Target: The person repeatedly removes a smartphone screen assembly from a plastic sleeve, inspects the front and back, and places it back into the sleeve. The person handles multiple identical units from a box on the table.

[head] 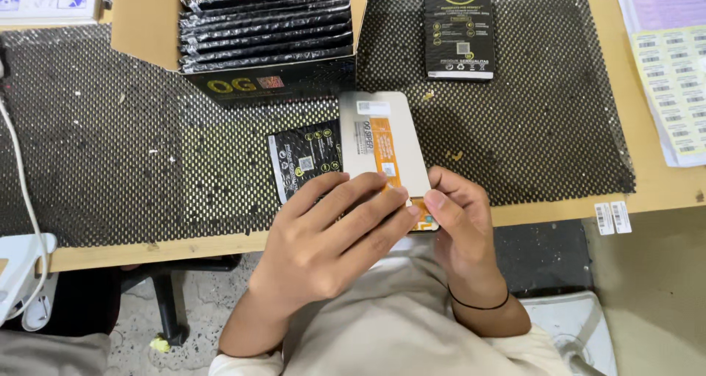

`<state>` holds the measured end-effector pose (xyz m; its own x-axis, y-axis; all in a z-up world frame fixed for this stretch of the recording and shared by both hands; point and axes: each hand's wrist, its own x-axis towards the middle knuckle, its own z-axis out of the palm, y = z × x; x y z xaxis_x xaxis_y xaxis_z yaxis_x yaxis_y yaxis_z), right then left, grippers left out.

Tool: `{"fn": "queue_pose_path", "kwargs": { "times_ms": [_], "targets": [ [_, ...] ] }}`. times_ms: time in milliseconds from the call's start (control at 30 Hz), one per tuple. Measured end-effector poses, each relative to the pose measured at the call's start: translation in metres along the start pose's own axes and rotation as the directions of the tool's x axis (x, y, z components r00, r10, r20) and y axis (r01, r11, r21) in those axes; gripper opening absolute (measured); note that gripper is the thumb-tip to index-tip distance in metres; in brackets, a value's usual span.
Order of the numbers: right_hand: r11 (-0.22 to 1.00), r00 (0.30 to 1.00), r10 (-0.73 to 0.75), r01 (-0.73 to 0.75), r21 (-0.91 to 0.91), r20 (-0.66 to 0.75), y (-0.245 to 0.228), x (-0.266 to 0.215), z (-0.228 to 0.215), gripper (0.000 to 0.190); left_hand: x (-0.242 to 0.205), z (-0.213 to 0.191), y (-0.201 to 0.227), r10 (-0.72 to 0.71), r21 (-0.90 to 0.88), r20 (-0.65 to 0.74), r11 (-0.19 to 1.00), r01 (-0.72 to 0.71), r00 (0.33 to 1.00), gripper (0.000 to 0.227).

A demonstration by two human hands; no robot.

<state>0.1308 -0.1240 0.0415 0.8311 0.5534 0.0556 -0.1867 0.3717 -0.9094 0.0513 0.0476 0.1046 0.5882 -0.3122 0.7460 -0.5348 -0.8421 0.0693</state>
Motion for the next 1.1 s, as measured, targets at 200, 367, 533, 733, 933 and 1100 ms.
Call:
{"fn": "queue_pose_path", "kwargs": {
  "times_ms": [200,367,533,733,933,1100],
  "targets": [
    [0.961,0.987,-0.138,0.114,-0.252,-0.08,0.012,-0.002,-0.007,0.033,-0.017,0.013,0.019,-0.103,0.106,0.212,0.991,0.082,0.972,0.033],
    [0.913,0.978,-0.199,0.209,-0.351,0.064,0.005,-0.009,-0.01,0.05,-0.029,0.033,0.028,-0.265,-0.059,-0.118,0.964,0.26,0.957,0.028],
    [0.714,0.908,-0.411,0.374,-0.591,0.079,-0.003,0.015,-0.021,0.048,-0.079,0.072,0.036,-0.662,-0.619,-0.459,0.717,0.321,0.593,0.03],
    [0.793,0.886,-0.408,0.225,-0.567,-0.219,0.007,0.018,-0.038,0.027,-0.101,0.082,0.045,-0.968,-0.803,-0.104,0.217,0.555,0.229,0.016],
    [0.487,0.687,-0.709,0.313,-0.815,-0.159,-0.002,0.028,-0.026,0.009,-0.091,0.082,0.057,-0.83,-0.878,0.326,-0.088,0.47,0.454,0.07],
    [-0.167,0.518,-0.73,0.496,-0.852,0.445,0.0,0.015,0.007,0.017,-0.089,0.113,0.068,-0.882,-0.909,0.341,-0.222,0.354,0.324,0.07]
  ]
}}
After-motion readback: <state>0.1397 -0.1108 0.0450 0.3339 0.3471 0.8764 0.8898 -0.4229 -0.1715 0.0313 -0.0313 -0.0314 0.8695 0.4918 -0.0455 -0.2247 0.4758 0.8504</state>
